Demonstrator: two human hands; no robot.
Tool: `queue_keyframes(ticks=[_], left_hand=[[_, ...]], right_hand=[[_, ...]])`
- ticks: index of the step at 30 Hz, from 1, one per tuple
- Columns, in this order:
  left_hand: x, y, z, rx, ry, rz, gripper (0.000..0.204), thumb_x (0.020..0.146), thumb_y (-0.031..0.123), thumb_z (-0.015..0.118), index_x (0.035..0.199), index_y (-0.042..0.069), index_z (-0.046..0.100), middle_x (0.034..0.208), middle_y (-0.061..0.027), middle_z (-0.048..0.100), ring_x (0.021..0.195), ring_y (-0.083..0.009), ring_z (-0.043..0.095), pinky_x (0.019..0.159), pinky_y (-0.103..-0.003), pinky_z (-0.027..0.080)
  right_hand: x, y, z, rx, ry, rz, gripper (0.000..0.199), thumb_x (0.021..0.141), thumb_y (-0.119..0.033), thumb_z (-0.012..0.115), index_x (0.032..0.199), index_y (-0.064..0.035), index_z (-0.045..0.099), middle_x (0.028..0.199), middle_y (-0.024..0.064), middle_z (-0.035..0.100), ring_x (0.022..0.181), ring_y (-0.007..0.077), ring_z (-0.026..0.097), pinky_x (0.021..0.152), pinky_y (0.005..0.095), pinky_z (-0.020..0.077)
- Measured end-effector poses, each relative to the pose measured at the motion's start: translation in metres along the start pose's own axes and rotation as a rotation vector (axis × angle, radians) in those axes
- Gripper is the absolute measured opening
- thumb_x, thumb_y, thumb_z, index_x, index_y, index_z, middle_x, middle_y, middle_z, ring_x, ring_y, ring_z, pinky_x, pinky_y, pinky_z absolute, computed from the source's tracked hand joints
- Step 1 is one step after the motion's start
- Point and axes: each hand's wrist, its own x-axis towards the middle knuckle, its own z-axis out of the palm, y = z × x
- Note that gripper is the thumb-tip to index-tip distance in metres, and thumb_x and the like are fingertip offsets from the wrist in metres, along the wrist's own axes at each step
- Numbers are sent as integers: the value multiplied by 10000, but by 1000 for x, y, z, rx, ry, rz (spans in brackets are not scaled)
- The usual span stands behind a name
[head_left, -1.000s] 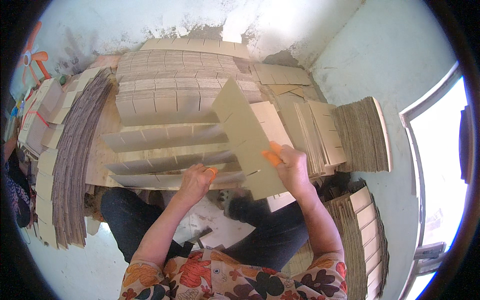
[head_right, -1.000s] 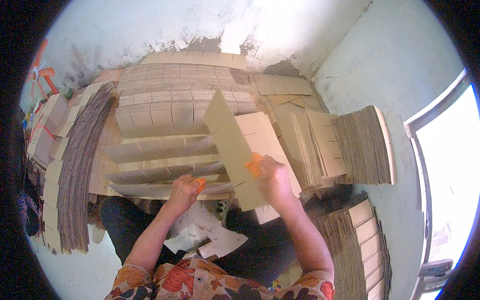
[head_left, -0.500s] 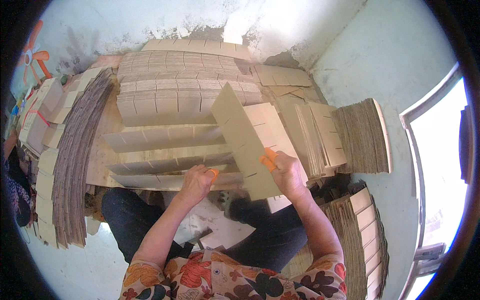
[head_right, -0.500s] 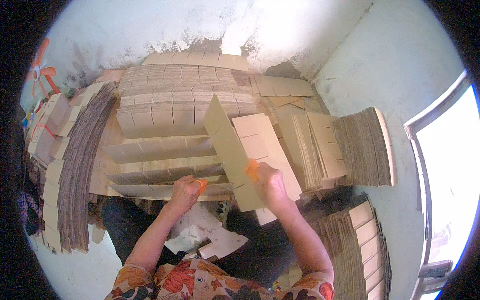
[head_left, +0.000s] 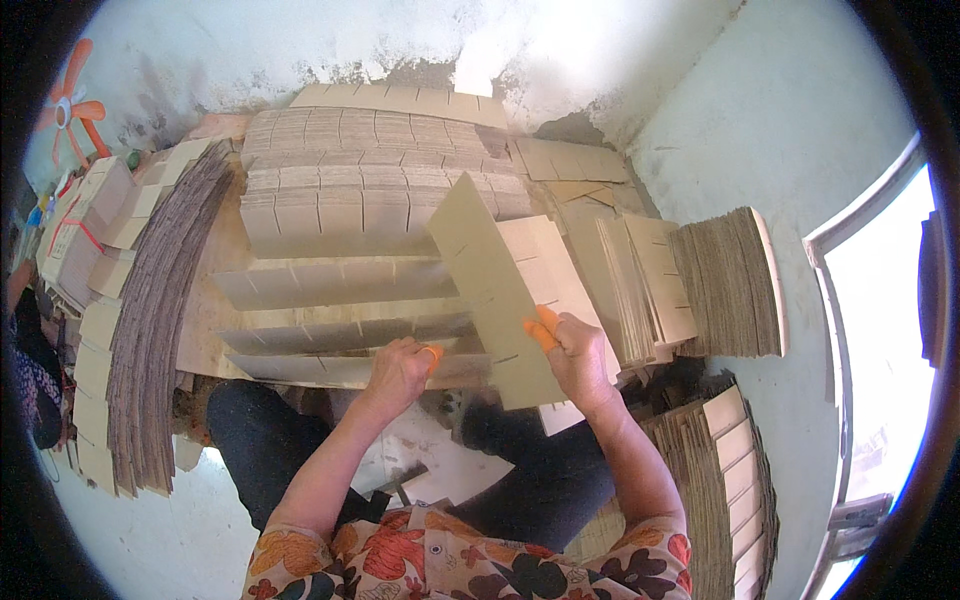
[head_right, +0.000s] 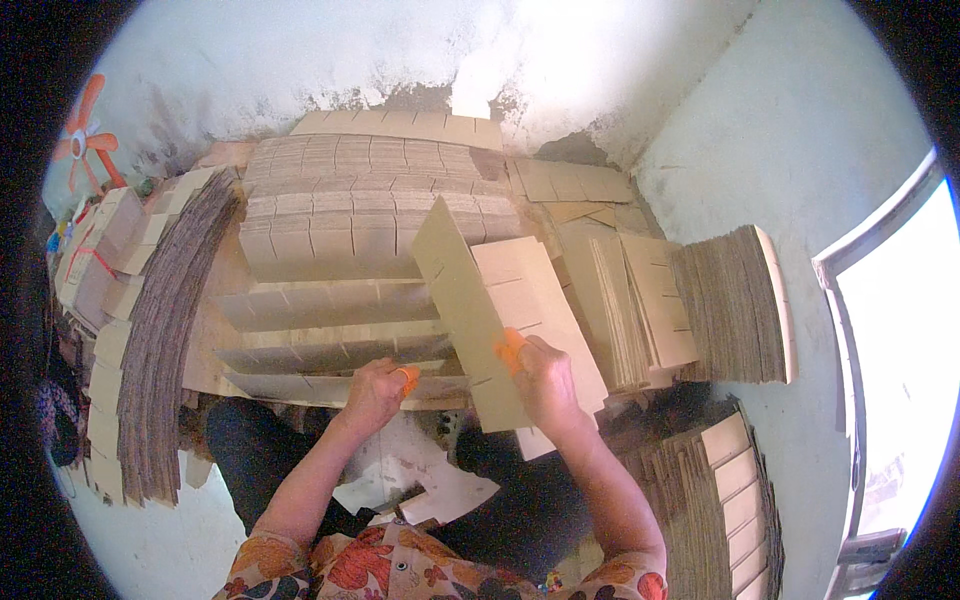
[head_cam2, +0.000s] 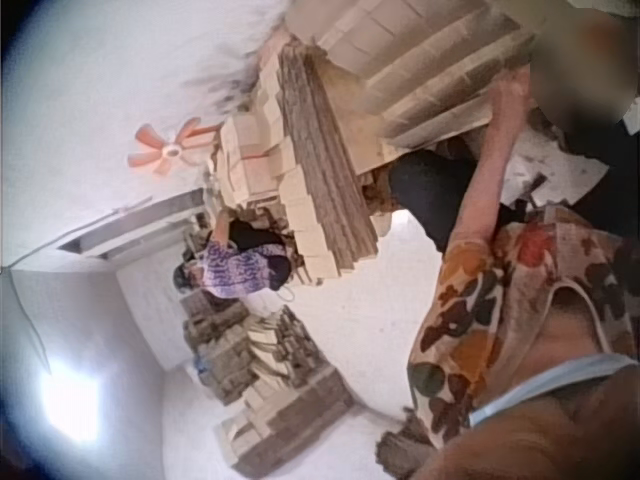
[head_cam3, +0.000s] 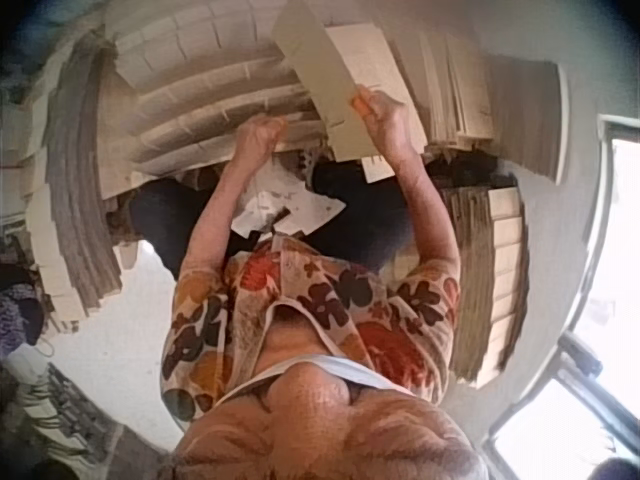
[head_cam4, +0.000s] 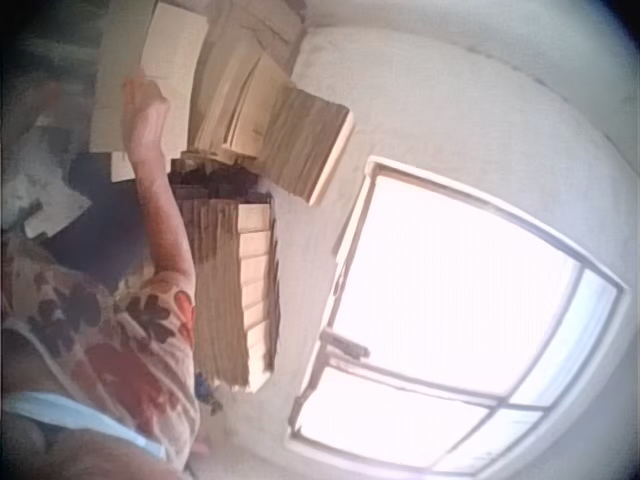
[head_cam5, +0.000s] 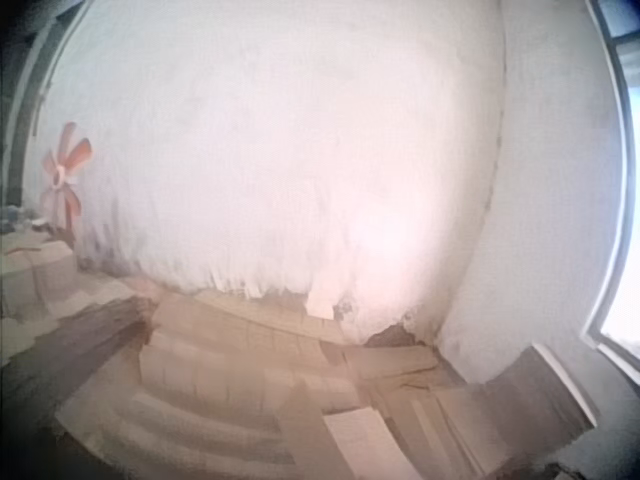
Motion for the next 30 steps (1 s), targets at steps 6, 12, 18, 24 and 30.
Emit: queue_keyframes(ticks=[6, 12, 18, 24, 30], left_hand=[[-2, 1, 0, 18, -3, -8, 202, 671, 15, 623, 866, 65, 634, 658, -115, 581, 642, -296, 569, 556, -407, 473], [3, 5, -2, 10, 24, 10, 137, 665, 33, 602, 800, 55, 605, 643, -114, 572, 631, -289, 558, 557, -397, 455], [1, -3, 1, 9, 32, 26, 133, 697, 59, 665, 826, 61, 629, 608, -105, 558, 606, -285, 557, 518, -411, 461], [1, -7, 8, 12, 40, 44, 104, 677, 58, 635, 779, 59, 611, 592, -108, 543, 602, -284, 557, 517, -405, 454], [7, -2, 2, 35, 27, 41, 82, 679, 50, 607, 760, 53, 608, 603, -114, 554, 607, -284, 561, 542, -399, 460]], right_hand=[[7, -7, -4, -23, -58, 10, 176, 777, -41, 666, 944, 3, 629, 711, 188, 596, 606, 346, 591, 519, 370, 470], [6, -2, -2, 55, -55, -7, 147, 770, -31, 651, 912, -8, 622, 705, 196, 580, 608, 360, 579, 506, 382, 456], [14, -2, 7, 83, -119, -49, 107, 778, -36, 642, 865, -2, 590, 689, 201, 558, 622, 363, 569, 516, 395, 450], [10, 14, 34, 61, -216, -111, 100, 778, -22, 614, 869, 13, 593, 702, 204, 574, 637, 369, 580, 546, 398, 467], [22, 12, 39, -14, -322, -136, 60, 787, -62, 576, 802, -7, 559, 704, 203, 572, 673, 379, 591, 581, 431, 479]])
